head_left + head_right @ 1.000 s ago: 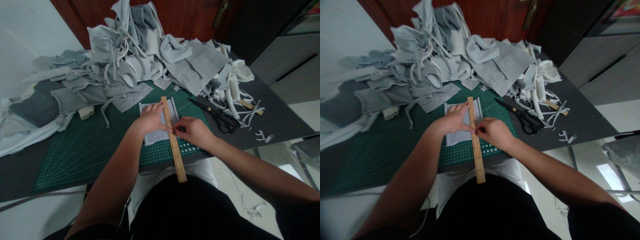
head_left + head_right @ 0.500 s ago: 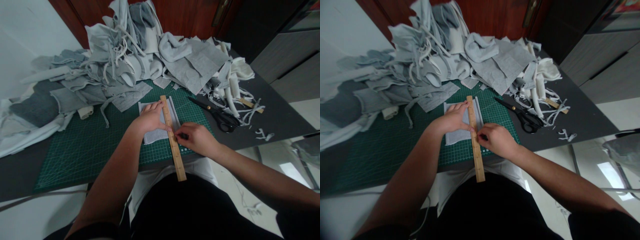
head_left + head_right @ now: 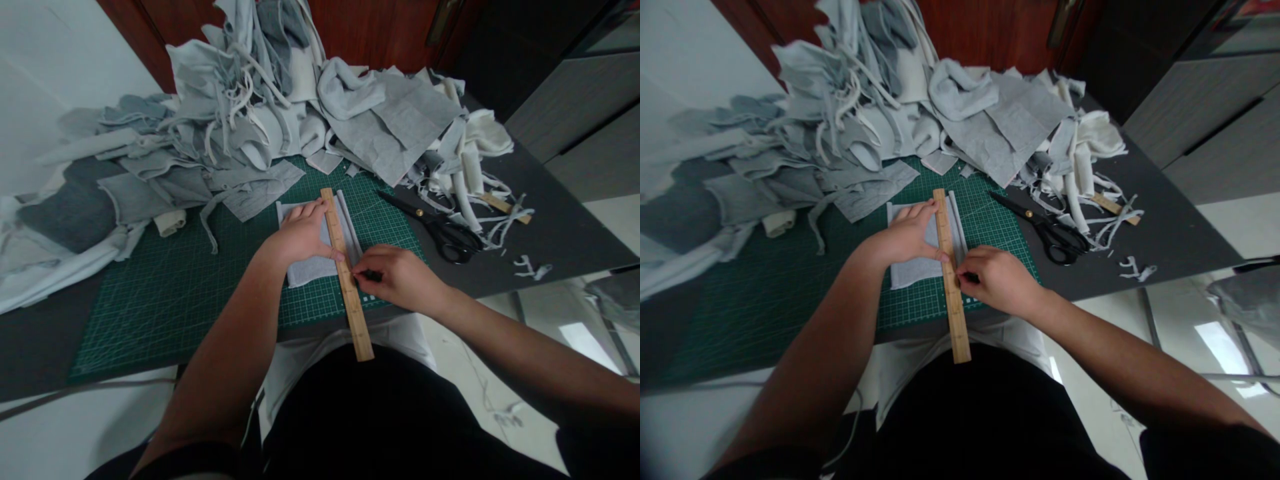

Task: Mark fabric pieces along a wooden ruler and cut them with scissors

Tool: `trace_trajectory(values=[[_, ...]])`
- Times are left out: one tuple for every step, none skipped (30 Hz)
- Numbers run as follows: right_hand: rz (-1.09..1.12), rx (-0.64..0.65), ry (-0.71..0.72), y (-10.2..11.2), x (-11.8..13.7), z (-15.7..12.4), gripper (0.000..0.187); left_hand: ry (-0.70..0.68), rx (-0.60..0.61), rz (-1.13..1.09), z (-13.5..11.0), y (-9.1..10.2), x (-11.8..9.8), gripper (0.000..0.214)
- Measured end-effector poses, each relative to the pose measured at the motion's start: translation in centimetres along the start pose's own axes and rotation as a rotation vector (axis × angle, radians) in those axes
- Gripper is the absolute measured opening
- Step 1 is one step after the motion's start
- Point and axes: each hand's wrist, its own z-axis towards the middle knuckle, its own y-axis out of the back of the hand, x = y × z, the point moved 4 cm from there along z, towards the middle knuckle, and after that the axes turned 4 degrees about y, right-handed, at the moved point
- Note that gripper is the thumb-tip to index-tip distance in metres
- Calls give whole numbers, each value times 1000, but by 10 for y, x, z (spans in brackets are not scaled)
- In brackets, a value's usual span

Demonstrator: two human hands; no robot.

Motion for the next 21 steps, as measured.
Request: trace_trajectory(values=[[6, 8, 11, 1, 0, 0, 12, 0, 0, -2, 0, 0, 0, 136], [12, 17, 19, 2, 0, 1, 12, -4, 1, -4, 0, 0, 0, 136], [22, 28, 22, 3, 0, 2, 12, -10, 1, -7, 0, 0, 0, 135], [36, 35, 18, 3, -1, 2, 12, -16, -1, -12, 0, -1, 1, 135], [53, 39, 4, 4, -2, 3, 12, -22, -3, -17, 0, -1, 1, 134], [74, 41, -17, 5, -4, 3, 11, -28, -6, -23, 1, -1, 1, 134], [94, 38, -39, 5, -5, 4, 11, -32, -9, -27, 1, -2, 2, 135], [112, 34, -58, 6, -7, 5, 10, -37, -13, -31, 1, -2, 3, 135], [127, 32, -72, 6, -9, 5, 10, -44, -18, -36, 1, -2, 3, 135], [140, 31, -81, 6, -11, 6, 10, -53, -24, -42, 2, -3, 3, 134], [149, 31, -86, 6, -12, 7, 11, -61, -29, -47, 2, -3, 4, 134], [152, 29, -90, 5, -13, 8, 11, -65, -32, -51, 2, -3, 4, 133], [149, 24, -93, 5, -14, 9, 11, -65, -34, -53, 2, -4, 4, 133], [140, 17, -96, 4, -14, 10, 11, -62, -33, -51, 2, -4, 4, 133], [128, 8, -97, 4, -14, 10, 11, -58, -31, -47, 2, -4, 4, 133], [114, 0, -96, 3, -13, 11, 10, -54, -30, -42, 2, -4, 4, 133], [102, -9, -94, 2, -13, 11, 9, -51, -30, -38, 2, -4, 4, 133], [92, -18, -90, 1, -12, 11, 8, -50, -31, -36, 2, -4, 4, 133], [85, -26, -86, 1, -12, 11, 8, -48, -30, -36, 2, -4, 4, 134], [79, -33, -82, 0, -11, 10, 7, -46, -29, -36, 2, -4, 4, 134], [73, -38, -78, 0, -10, 10, 7, -45, -28, -37, 2, -4, 4, 135]])
